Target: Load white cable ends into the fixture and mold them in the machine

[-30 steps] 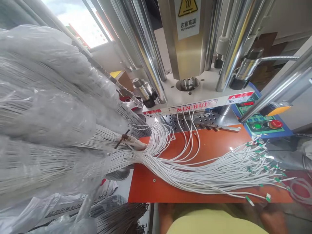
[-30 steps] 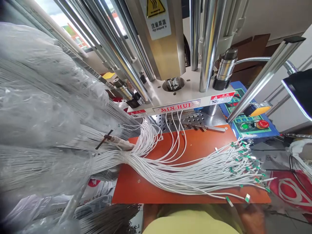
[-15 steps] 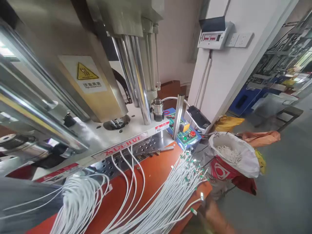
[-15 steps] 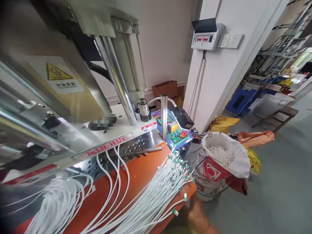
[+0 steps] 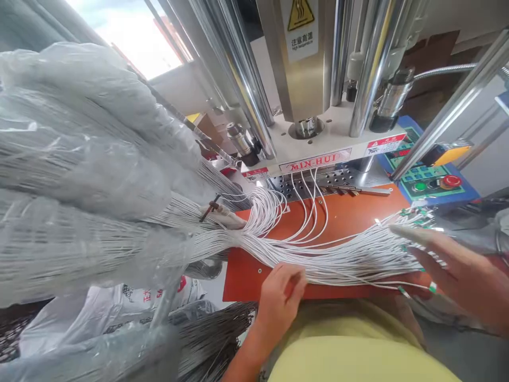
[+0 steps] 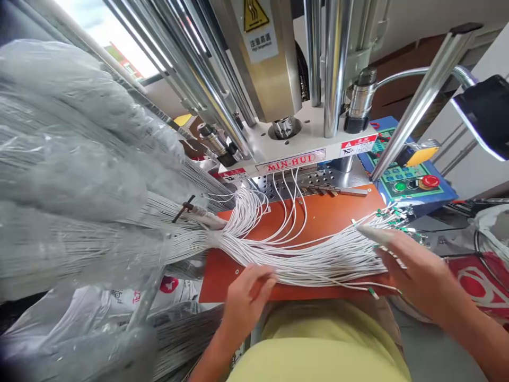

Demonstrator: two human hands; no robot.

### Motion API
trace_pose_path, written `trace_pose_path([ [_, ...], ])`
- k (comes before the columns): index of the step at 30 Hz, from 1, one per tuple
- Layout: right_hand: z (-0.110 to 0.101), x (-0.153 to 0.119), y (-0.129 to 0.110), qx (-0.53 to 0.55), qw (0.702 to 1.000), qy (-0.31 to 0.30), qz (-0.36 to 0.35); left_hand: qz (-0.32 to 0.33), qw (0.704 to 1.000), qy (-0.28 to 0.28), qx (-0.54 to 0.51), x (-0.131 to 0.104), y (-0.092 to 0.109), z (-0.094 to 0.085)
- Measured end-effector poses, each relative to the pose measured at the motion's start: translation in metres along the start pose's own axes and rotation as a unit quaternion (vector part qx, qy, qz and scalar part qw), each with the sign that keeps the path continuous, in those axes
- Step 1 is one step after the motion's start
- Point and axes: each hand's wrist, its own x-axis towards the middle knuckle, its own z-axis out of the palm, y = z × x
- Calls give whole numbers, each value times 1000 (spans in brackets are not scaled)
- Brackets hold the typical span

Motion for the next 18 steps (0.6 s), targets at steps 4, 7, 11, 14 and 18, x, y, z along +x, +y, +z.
trace_pose_path([
  [4,33,75,-42,-98,966,-140,-196,88,975,-93,182,59,11,36],
  [7,44,94,-47,-159,942,-206,-212,80,939,-155,296,81,12,48],
  [11,37,95,-43,-125,939,-252,-195,91,918,-222,315,92,9,41],
  [14,24,100,-43,-39,948,-266,-173,85,941,-256,205,98,7,29],
  [18,6,114,-47,91,948,-280,-121,-8,957,-290,12,106,3,16],
])
